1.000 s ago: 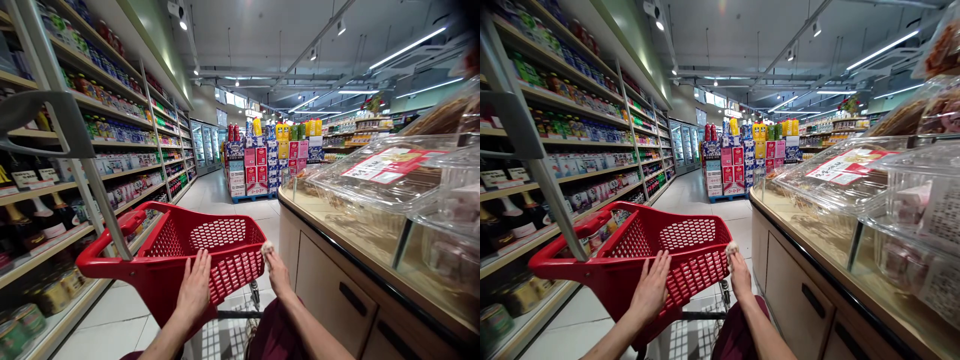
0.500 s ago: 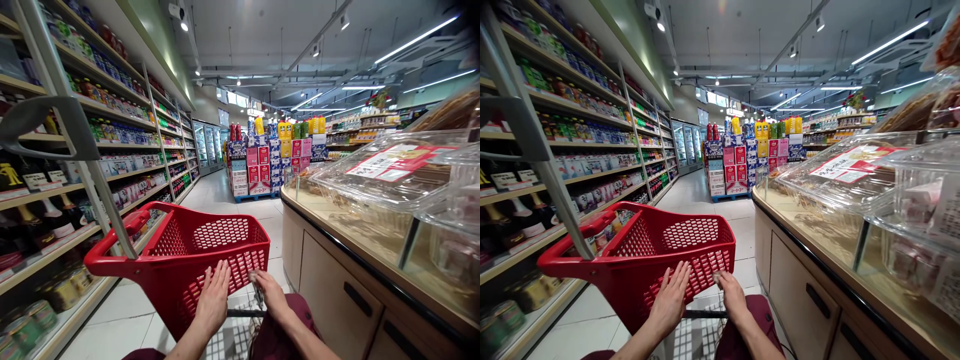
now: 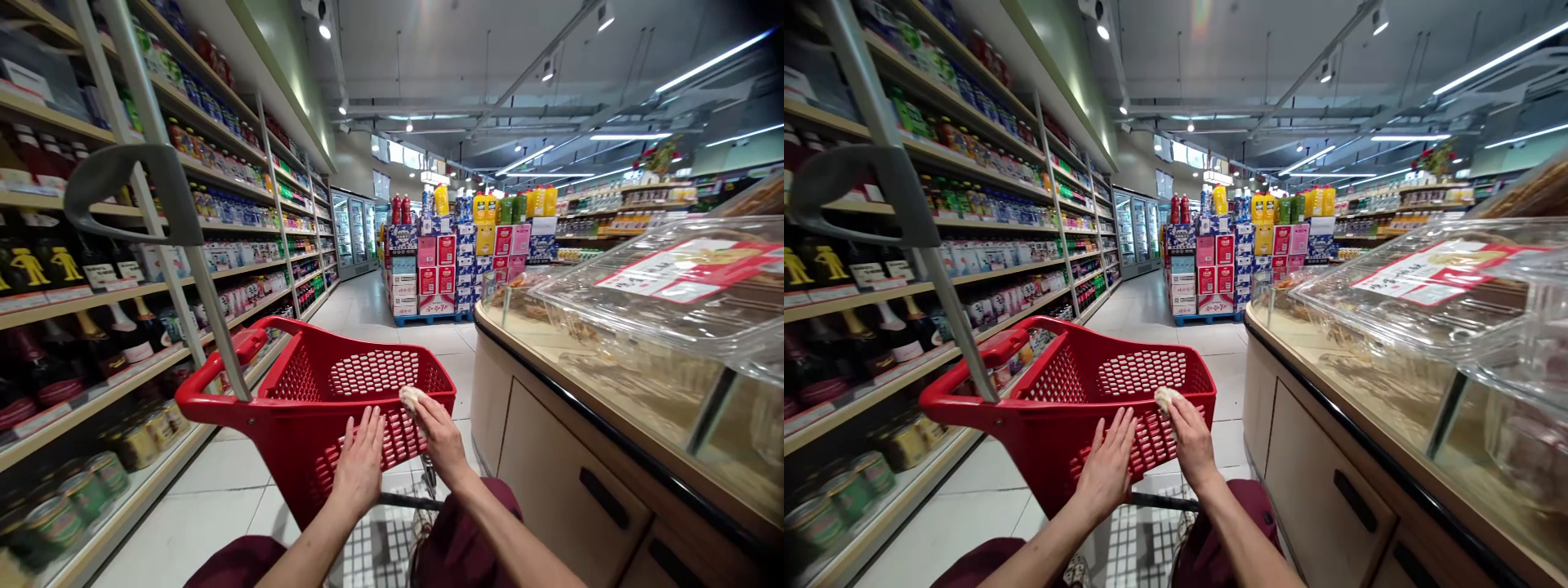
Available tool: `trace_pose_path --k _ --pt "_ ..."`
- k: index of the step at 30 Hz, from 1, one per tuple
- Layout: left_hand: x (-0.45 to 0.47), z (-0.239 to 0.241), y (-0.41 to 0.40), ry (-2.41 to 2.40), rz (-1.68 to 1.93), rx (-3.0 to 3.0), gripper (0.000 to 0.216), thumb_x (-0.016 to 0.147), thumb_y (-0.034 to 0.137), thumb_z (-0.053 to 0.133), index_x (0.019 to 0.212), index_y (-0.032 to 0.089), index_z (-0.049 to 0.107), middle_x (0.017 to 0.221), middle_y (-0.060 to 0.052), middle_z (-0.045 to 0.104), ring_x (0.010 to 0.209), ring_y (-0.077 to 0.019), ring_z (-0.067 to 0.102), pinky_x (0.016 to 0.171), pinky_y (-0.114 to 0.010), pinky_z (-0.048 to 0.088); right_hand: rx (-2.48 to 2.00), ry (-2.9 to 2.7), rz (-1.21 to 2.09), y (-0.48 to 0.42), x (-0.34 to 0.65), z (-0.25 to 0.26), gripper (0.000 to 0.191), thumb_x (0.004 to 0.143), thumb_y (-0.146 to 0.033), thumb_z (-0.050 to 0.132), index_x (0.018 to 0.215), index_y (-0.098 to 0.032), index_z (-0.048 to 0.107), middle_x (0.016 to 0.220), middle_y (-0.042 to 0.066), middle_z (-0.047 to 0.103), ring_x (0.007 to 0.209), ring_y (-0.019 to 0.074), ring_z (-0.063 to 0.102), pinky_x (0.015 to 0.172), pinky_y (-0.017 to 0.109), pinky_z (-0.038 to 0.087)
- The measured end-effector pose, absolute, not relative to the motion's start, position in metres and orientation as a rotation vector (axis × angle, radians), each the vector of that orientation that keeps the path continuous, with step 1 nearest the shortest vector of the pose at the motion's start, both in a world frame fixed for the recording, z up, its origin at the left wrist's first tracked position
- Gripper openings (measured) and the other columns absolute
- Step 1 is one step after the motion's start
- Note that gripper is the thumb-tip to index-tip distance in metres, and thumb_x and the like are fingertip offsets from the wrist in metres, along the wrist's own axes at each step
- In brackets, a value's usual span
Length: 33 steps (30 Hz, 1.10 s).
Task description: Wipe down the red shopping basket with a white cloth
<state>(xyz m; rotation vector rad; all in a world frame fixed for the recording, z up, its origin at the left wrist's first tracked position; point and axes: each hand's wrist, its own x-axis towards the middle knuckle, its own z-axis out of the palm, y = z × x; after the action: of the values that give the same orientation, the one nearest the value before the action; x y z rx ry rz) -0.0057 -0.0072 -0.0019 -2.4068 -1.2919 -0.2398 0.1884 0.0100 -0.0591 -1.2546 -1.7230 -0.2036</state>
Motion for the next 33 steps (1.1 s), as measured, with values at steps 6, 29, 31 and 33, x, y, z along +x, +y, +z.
trace_pose_path --k 6,29,31,33 --pt "-0.019 -0.005 -0.01 -1.308 -0.238 -2.4 0.067 0.071 0.019 0.039 0.136 0.01 0.022 0.144 -0.01 0.017 0.133 -0.023 0.008 0.106 -0.045 0.008 -1.249 -1.829 -0.154 0.002 0.17 -0.058 0.034 0.08 -0.01 0.041 0.101 -0.024 0.064 0.102 0.006 0.065 0.092 0.0158 0.06 0.08 0.028 0.049" --pt "-0.072 0.002 -0.021 -1.438 -0.374 -2.115 0.062 0.075 0.022 0.039 0.134 0.009 0.026 0.143 -0.011 0.023 0.133 -0.0228 0.004 0.106 -0.047 0.006 -1.008 -1.882 -0.305 0.006 0.108 -0.042 0.047 0.08 -0.005 0.036 0.121 -0.023 0.05 0.126 0.004 0.05 0.121 0.0184 0.039 0.098 0.039 0.039" --pt "-0.077 0.004 -0.021 -1.451 -0.405 -2.073 0.062 0.074 0.02 0.039 0.134 0.009 0.027 0.142 -0.011 0.023 0.133 -0.0223 0.003 0.106 -0.047 0.005 -0.966 -1.871 -0.344 0.007 0.103 -0.035 0.046 0.081 -0.006 0.037 0.121 -0.022 0.049 0.127 0.005 0.049 0.123 0.0189 0.036 0.098 0.04 0.038" --pt "-0.082 0.002 -0.022 -1.426 -0.419 -2.059 0.062 0.073 0.019 0.04 0.133 0.01 0.028 0.142 -0.01 0.024 0.133 -0.0219 0.003 0.107 -0.046 0.004 -0.951 -1.932 -0.37 0.008 0.099 -0.04 0.046 0.079 -0.003 0.036 0.117 -0.023 0.054 0.12 0.004 0.055 0.118 0.0183 0.043 0.093 0.037 0.044"
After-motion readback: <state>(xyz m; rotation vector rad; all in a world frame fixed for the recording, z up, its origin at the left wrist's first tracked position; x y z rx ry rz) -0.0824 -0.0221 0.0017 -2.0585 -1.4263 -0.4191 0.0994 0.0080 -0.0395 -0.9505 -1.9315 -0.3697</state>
